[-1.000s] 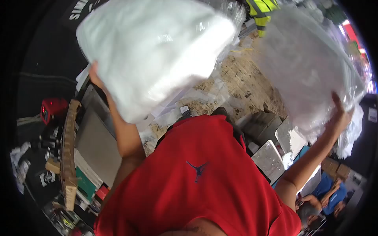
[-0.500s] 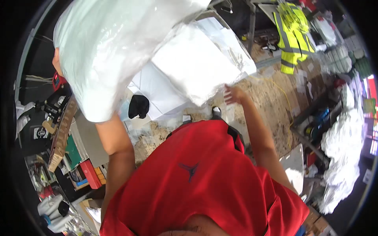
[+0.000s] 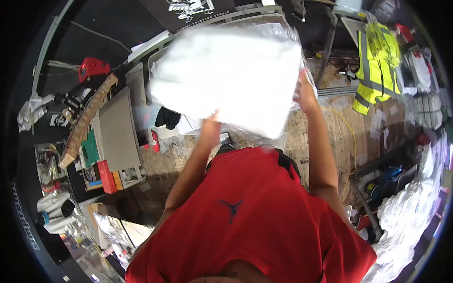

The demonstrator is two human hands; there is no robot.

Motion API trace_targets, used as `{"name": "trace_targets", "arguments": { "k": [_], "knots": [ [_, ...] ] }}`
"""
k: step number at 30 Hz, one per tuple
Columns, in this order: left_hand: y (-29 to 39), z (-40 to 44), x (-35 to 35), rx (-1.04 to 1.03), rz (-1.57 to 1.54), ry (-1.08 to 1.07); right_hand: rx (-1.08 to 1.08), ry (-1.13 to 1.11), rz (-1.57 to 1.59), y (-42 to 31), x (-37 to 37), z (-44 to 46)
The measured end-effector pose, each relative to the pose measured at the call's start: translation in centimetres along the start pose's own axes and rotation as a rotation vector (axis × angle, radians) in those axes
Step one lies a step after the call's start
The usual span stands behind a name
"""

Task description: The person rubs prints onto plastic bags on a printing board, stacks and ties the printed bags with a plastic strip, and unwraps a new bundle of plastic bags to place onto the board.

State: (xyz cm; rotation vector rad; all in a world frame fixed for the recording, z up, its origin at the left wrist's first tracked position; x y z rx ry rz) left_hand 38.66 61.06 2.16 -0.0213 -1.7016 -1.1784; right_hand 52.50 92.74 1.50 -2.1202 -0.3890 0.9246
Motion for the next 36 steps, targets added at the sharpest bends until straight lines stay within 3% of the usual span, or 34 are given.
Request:
{"name": "trace_targets", "arguments": {
  "k": [1,2,5,6,7,9,10,12,13,17,19,21,22,24,25,27,29,31,33,35,36],
  "knots": [
    [0.1,-1.4,-2.7,0.279,-0.42,-0.349,-0.094,0.244,-0.111,1.2,3.0,0.9],
    [-6.2,-3.2,-8.7,0.148,-0.3,-0.539,-0.056,0.369,-0.262,1.3,3.7,0.7],
    [-7.4,-6.3,-3.8,0.115,-0.219,-0.586,-0.058,0.166,-0.384,5.4,6.6,4.3],
    [-7.4,-6.1,-1.0,0.272,-0.418,-0.539,-0.058,0.332,-0.491,4.5,5.7,2.7],
    [-7.6,-5.4,2.3,0.423,-0.616,-0.48,-0.058,0.323,-0.502,4.9,5.3,2.4],
    [-9.7,-3.7,8.6,0.339,-0.207,-0.573,-0.015,0.428,-0.849,4.8,4.7,2.2],
    [-10.2,-2.9,11.4,0.331,-0.273,-0.479,0.107,0.43,-0.908,5.7,6.4,3.8],
    [-14.1,-1.3,15.6,0.397,-0.413,-0.238,0.137,0.484,-1.022,4.7,4.7,3.4],
    [-16.9,-0.5,16.4,0.467,-0.486,-0.091,0.166,0.548,-1.127,4.2,4.0,2.9],
    [-20.8,0.7,13.3,0.628,-0.343,-0.009,0.249,0.554,-1.197,3.4,3.3,3.1],
    [-21.2,0.5,9.3,0.51,-0.277,-0.052,0.304,0.544,-1.177,3.5,3.3,3.5],
    [-20.9,-0.2,5.4,0.621,-0.584,-0.15,0.354,0.593,-0.931,3.8,3.9,3.1],
    [-20.9,-0.2,5.4,0.587,-0.445,-0.027,0.353,0.596,-0.936,4.0,5.2,3.7],
    [-21.9,-0.1,5.6,0.593,-0.52,-0.024,0.138,0.395,-0.215,5.4,7.3,5.7],
    [-22.2,-0.4,5.9,0.604,-0.592,-0.017,0.136,0.4,-0.22,4.9,6.1,4.6],
    [-23.3,-0.6,7.9,0.545,-0.515,0.026,0.113,0.283,0.195,4.4,3.1,2.9],
    [-23.2,-0.1,9.2,0.267,-0.44,-0.146,0.057,0.276,0.31,5.3,5.8,5.0],
    [-22.2,0.5,10.3,0.196,-0.568,-0.105,0.152,0.443,0.288,5.9,9.6,6.7],
    [-22.2,0.8,11.5,0.491,-0.933,0.069,0.202,0.544,0.31,6.2,11.4,7.6],
    [-23.1,0.1,10.3,0.584,-0.828,0.014,0.306,0.746,0.17,5.9,12.2,7.1],
    [-24.0,-0.6,8.8,0.738,-0.725,-0.123,0.303,0.746,0.169,6.1,12.3,8.1]
  ]
}}
Point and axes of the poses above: each hand's wrist, its own z-axis towards the middle knuckle, its own x-axis out of the back of the hand, y = z × x, the point moved 5 cm from there along z, towards the middle knuckle, and after that the axes turned 14 degrees about z, right-handed, at the moved point
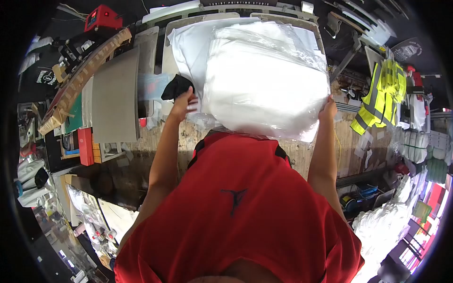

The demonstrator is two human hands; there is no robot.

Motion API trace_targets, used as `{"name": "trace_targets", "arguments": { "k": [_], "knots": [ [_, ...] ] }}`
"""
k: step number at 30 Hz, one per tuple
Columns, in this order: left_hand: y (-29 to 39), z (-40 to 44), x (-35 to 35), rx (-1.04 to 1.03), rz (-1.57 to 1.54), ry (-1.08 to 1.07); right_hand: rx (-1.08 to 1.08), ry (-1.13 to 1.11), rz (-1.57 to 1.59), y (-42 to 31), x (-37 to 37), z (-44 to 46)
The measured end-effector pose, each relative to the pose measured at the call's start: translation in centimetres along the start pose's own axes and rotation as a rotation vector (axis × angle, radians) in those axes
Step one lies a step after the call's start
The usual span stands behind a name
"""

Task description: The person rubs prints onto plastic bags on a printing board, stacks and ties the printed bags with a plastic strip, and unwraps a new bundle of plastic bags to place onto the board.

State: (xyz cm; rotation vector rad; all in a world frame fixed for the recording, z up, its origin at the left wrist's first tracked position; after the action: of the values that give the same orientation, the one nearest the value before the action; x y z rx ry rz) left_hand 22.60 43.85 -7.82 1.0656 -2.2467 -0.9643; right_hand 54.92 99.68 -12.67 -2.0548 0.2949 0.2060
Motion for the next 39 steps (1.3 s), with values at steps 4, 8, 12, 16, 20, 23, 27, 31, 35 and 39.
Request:
{"name": "trace_targets", "arguments": {
  "k": [4,8,12,16,20,23,27,31,35,39],
  "knots": [
    [-3.8,-0.8,-4.7,0.102,-0.109,-0.366,0.171,-0.489,-0.053,-0.1,0.3,-0.1],
    [-6.6,0.3,-5.7,0.092,-0.511,-0.381,-0.304,-0.469,0.067,0.4,2.2,0.3],
    [-0.8,-2.5,-6.2,0.013,-0.53,-0.228,-0.461,-0.537,0.066,-0.2,1.7,-2.7],
    [7.0,-1.1,-3.2,-0.143,-0.443,-0.157,-0.374,-0.576,0.15,-1.1,-0.7,-7.6],
    [14.5,-0.4,-1.7,-0.23,-0.677,-0.061,-0.391,-0.565,0.268,1.4,-2.6,-8.6],
    [16.7,1.9,-2.7,-0.371,-0.453,0.04,-0.359,-0.62,0.139,1.0,-3.2,-10.9],
    [18.9,1.2,-7.8,-0.956,0.762,0.655,-0.224,-0.577,-0.169,-0.4,-2.7,-14.8],
    [19.8,-5.7,-21.5,-1.399,1.029,0.038,-0.297,-0.509,-0.07,-0.3,-0.7,-16.7],
    [15.0,-12.1,-31.8,-1.355,1.136,-0.097,-0.428,-0.634,0.219,0.8,-2.0,-20.2],
    [13.2,-8.2,-33.0,-1.468,1.155,-0.058,-0.439,-0.611,0.361,1.6,-1.9,-21.0]
  ]
}}
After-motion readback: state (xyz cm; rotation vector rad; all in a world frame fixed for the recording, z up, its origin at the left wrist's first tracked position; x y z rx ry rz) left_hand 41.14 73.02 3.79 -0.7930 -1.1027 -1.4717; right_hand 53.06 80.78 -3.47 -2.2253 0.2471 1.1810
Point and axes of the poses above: each hand's wrist, its own z-axis towards the middle knuckle, its own x-axis out of the back of the hand, y = z × x, the point moved 5 cm from there along z, towards the middle knuckle, and after that the axes turned 14 degrees about z, right-handed, at the moved point
